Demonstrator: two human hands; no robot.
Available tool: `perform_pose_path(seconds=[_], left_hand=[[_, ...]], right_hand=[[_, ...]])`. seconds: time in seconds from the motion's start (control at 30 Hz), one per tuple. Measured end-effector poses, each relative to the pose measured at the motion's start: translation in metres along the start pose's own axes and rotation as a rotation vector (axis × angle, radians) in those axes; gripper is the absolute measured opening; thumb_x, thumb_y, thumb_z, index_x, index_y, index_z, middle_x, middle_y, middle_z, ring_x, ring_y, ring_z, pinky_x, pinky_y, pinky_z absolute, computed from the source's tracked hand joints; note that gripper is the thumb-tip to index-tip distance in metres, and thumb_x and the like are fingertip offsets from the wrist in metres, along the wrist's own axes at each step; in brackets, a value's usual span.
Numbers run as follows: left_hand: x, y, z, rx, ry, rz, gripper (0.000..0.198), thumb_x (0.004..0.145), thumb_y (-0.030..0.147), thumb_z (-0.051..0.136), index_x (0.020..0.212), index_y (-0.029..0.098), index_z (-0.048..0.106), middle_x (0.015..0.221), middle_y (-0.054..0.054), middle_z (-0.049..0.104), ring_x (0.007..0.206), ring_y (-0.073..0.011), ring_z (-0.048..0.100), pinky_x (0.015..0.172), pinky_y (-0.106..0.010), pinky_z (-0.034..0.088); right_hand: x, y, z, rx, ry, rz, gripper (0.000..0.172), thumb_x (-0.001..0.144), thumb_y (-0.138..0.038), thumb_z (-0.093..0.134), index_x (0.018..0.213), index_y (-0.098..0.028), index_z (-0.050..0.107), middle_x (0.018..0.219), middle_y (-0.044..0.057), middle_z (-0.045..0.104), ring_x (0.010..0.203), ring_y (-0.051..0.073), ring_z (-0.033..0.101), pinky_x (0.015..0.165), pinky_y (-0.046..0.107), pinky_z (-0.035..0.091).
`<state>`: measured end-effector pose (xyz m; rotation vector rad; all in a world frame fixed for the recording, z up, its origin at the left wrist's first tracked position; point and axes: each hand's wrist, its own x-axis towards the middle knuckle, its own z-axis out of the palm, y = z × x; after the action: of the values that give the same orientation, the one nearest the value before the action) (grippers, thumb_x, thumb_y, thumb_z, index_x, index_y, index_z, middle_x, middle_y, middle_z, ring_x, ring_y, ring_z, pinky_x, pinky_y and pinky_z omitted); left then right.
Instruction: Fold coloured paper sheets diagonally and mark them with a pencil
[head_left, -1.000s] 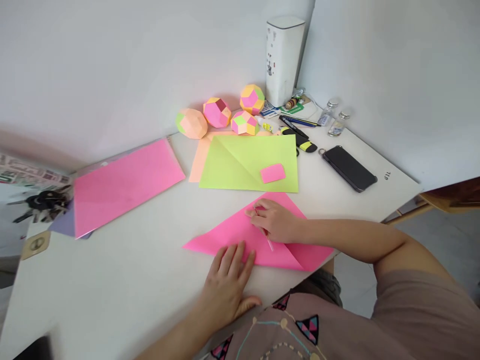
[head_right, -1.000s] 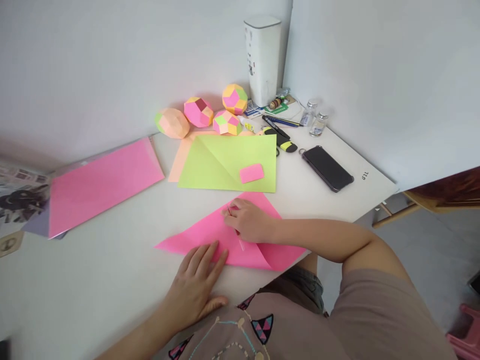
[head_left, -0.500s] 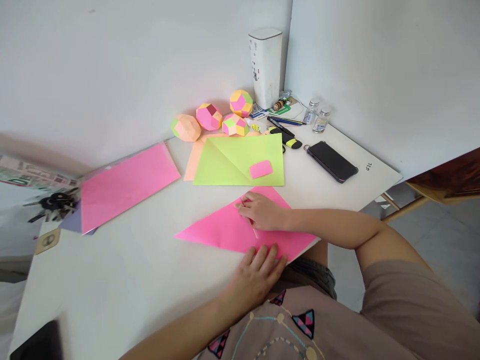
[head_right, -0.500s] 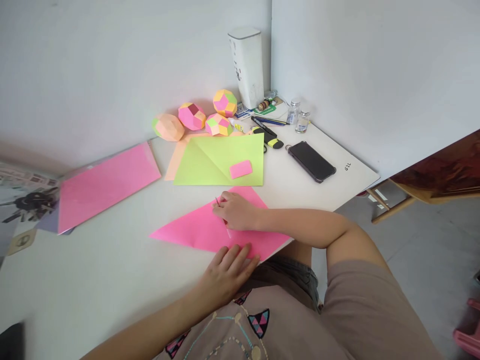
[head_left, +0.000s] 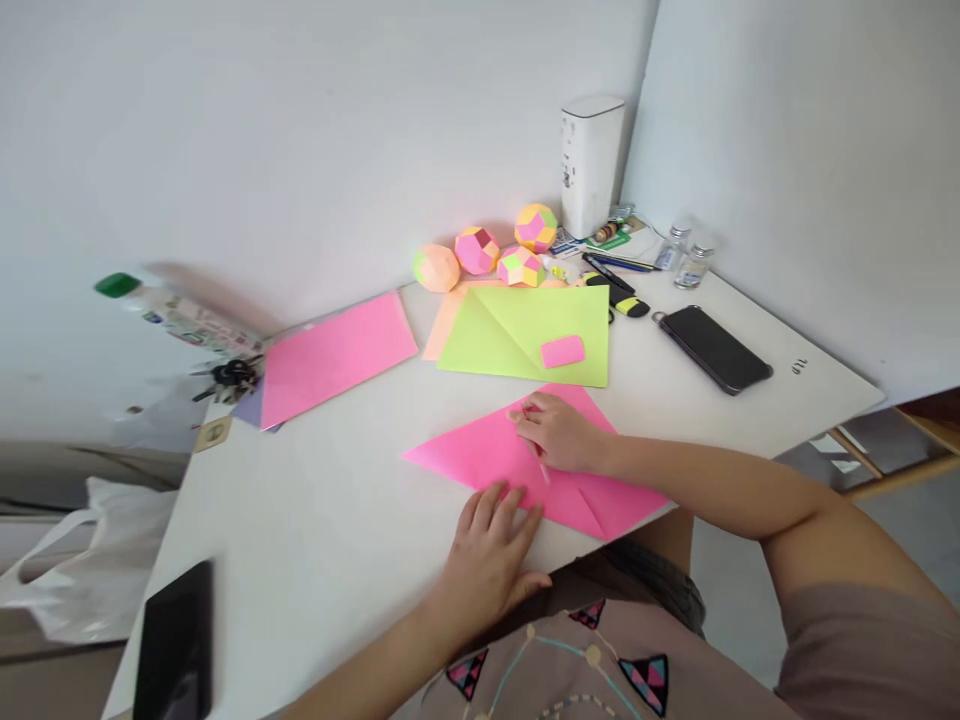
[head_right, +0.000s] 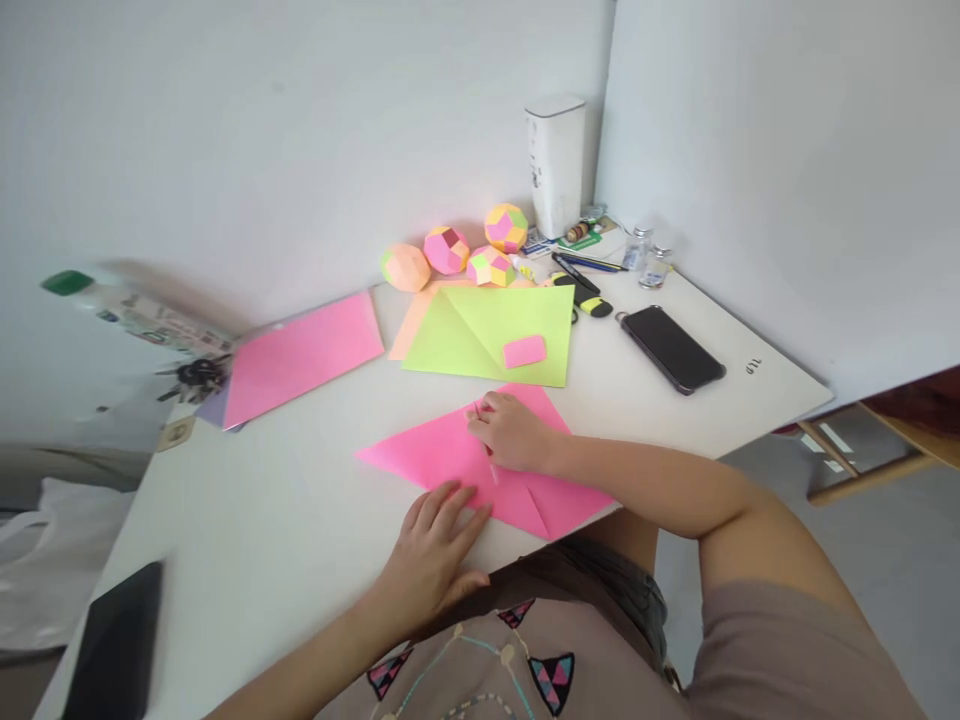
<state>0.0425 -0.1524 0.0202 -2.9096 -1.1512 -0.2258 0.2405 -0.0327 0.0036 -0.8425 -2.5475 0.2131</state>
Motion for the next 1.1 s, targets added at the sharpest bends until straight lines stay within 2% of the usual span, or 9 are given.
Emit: perform_pose_path(seconds=[0.17, 0.27, 0.4, 0.53, 0.83, 0.93, 1.1], left_hand=[[-0.015, -0.040, 0.001, 0.153, 0.015, -0.303, 0.060, 0.090, 0.058, 0.041, 0.128, 0.013, 0.056, 0.133, -0.023, 0.048, 0.128, -0.0389, 0.039, 0.095, -0.051, 0.039], [-0.023, -0.067, 0.002, 0.264, -0.005, -0.452, 0.060, 0.092, 0.055, 0.040, 0.128, 0.010, 0.055, 0.132, -0.027, 0.048, 0.126, -0.0397, 0.043, 0.093, -0.051, 0.041], [-0.031, -0.087, 0.004, 0.341, -0.029, -0.538, 0.063, 0.093, 0.057, 0.032, 0.129, 0.010, 0.053, 0.135, -0.026, 0.047, 0.127, -0.0381, 0.044, 0.097, -0.052, 0.039], [-0.034, -0.088, 0.007, 0.353, -0.031, -0.598, 0.067, 0.093, 0.059, 0.031, 0.130, 0.007, 0.051, 0.138, -0.026, 0.044, 0.129, -0.0388, 0.041, 0.100, -0.053, 0.037], [-0.033, -0.080, 0.007, 0.269, 0.034, -0.590, 0.072, 0.093, 0.061, 0.029, 0.127, 0.002, 0.051, 0.132, -0.025, 0.048, 0.132, -0.0405, 0.035, 0.103, -0.052, 0.035], [-0.034, -0.080, 0.009, 0.285, 0.059, -0.569, 0.073, 0.092, 0.061, 0.027, 0.127, 0.002, 0.051, 0.137, -0.026, 0.044, 0.134, -0.0419, 0.031, 0.104, -0.055, 0.033], [-0.036, -0.079, 0.006, 0.261, 0.042, -0.495, 0.073, 0.092, 0.061, 0.027, 0.126, 0.002, 0.052, 0.134, -0.024, 0.048, 0.132, -0.0418, 0.033, 0.104, -0.055, 0.034]], right_hand=[[0.000, 0.002, 0.000, 0.017, 0.046, -0.021, 0.021, 0.074, 0.000, 0.050, 0.084, -0.013, 0.064, 0.097, 0.014, 0.067, 0.091, 0.024, 0.047, 0.081, 0.042, 0.047], [0.001, 0.002, -0.001, 0.054, 0.060, -0.012, 0.025, 0.073, 0.002, 0.048, 0.083, -0.014, 0.063, 0.086, 0.012, 0.066, 0.089, 0.024, 0.048, 0.077, 0.040, 0.049], [0.004, 0.000, -0.006, 0.090, 0.068, -0.018, 0.024, 0.073, 0.004, 0.047, 0.075, -0.016, 0.060, 0.067, 0.007, 0.062, 0.082, 0.023, 0.048, 0.074, 0.038, 0.050], [0.006, -0.003, -0.010, 0.120, 0.056, -0.019, 0.028, 0.070, 0.007, 0.046, 0.077, -0.016, 0.060, 0.056, 0.003, 0.058, 0.082, 0.023, 0.048, 0.078, 0.039, 0.050], [0.006, -0.004, -0.011, 0.149, 0.036, -0.009, 0.031, 0.065, 0.009, 0.046, 0.077, -0.017, 0.060, 0.054, 0.002, 0.058, 0.083, 0.024, 0.049, 0.081, 0.041, 0.051], [0.005, -0.003, -0.010, 0.149, 0.024, 0.004, 0.035, 0.064, 0.009, 0.046, 0.083, -0.016, 0.062, 0.055, 0.003, 0.058, 0.083, 0.024, 0.049, 0.079, 0.041, 0.051], [0.005, -0.003, -0.009, 0.137, 0.022, 0.003, 0.037, 0.066, 0.008, 0.046, 0.089, -0.016, 0.063, 0.055, 0.003, 0.056, 0.081, 0.024, 0.048, 0.077, 0.040, 0.050]])
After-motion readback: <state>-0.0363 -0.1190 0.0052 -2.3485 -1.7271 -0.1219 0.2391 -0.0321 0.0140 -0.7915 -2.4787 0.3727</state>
